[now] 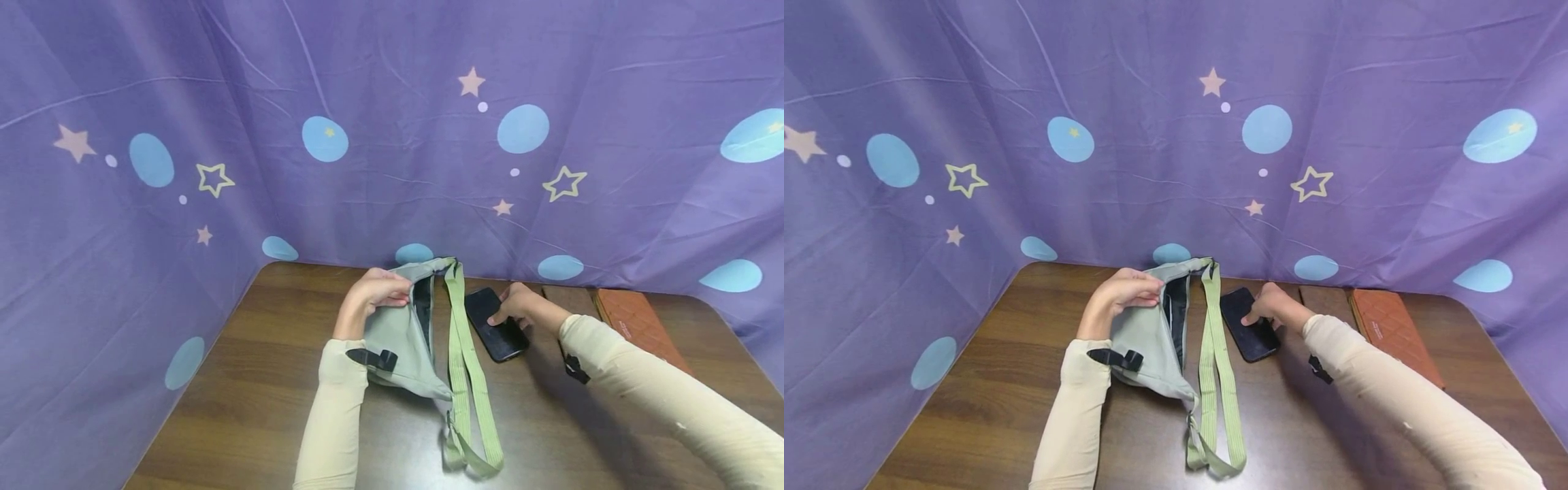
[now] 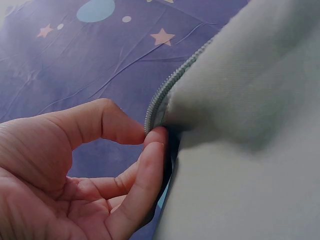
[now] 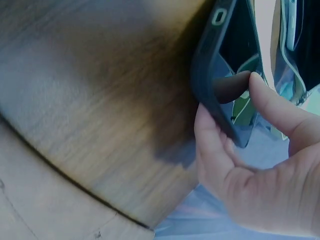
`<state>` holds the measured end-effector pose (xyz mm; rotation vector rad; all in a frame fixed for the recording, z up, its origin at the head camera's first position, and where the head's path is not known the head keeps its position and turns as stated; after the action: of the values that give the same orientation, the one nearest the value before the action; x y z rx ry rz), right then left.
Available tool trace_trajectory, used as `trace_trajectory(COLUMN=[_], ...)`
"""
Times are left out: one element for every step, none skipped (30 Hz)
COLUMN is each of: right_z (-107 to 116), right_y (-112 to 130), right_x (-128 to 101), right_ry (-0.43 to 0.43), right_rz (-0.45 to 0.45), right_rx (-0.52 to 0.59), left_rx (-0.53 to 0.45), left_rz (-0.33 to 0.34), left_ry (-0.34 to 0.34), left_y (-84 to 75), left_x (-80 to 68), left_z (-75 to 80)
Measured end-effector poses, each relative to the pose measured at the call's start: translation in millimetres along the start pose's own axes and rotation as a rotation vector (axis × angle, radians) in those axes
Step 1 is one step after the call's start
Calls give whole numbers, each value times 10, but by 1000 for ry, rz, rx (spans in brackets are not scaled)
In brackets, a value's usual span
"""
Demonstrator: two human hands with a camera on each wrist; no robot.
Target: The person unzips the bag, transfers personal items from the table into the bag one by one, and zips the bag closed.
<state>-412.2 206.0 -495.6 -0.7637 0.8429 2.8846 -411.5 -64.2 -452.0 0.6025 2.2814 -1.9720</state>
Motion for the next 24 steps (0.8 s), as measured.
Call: trace_trajectory(right_z=[16, 26, 33, 37, 39, 37, 37, 30, 24, 24, 18, 10, 8, 3, 1, -2, -4, -3, 0, 1, 2, 2, 2, 0], right_y=[-7, -14, -22, -28, -38, -45, -51, -55, -60, -58, -58, -59, -57, -59, -66, -73, -83, -92, -101, -115, -127, -145, -161, -173], right_x=[7, 9, 8, 11, 15, 19, 23, 22, 27, 28, 34, 44, 46, 51, 57, 63, 72, 74, 74, 82, 86, 93, 98, 102], right_ry=[14, 27, 40, 52, 60, 68, 73, 80, 87, 96, 108, 127, 144, 163, 181, 201, 221, 237, 253, 269, 284, 297, 309, 317], right_rz=[3, 7, 9, 16, 14, 16, 18, 17, 16, 18, 19, 25, 29, 30, 29, 32, 36, 39, 43, 50, 57, 60, 66, 72], right_rx=[11, 18, 28, 29, 40, 47, 52, 55, 55, 57, 63, 65, 71, 77, 87, 98, 110, 121, 132, 143, 159, 176, 188, 196], left_rx=[1, 2, 3, 2, 0, -1, 0, -1, 0, 2, 4, 7, 10, 11, 12, 12, 11, 12, 12, 11, 10, 11, 14, 14], left_rz=[0, 0, 0, 2, 4, 4, 3, 5, 7, 8, 8, 9, 9, 11, 12, 12, 13, 13, 14, 14, 14, 13, 13, 12], left_ry=[-1, -1, 0, -1, -3, -4, -4, -3, -4, -4, -4, -4, -4, -3, -3, -3, -2, -2, 0, 2, 4, 5, 7, 8], left_y=[-2, -5, -7, -7, -6, -8, -11, -11, -10, -11, -12, -11, -10, -7, -7, -8, -8, -10, -13, -16, -18, -21, -22, -23], left_x=[-2, -6, -8, -10, -11, -12, -13, -13, -12, -10, -9, -7, -5, -1, -1, -3, -4, -7, -9, -12, -16, -18, -18, -20], left_z=[-2, -5, -6, -6, -5, -4, -5, -5, -4, -3, -3, -3, -2, -1, -1, -3, -3, -5, -10, -15, -19, -23, -25, -28])
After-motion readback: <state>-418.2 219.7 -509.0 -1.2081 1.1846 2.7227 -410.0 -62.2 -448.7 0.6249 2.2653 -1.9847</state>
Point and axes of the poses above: each hand's wrist, its own x-axis towards the middle knuckle, its own z-axis out of the back of the hand, y = z × x, the point moved 10 cm from there along x, towards the middle knuckle, and after that the axes turned 12 degrees about -x, right-handed, at the moved point
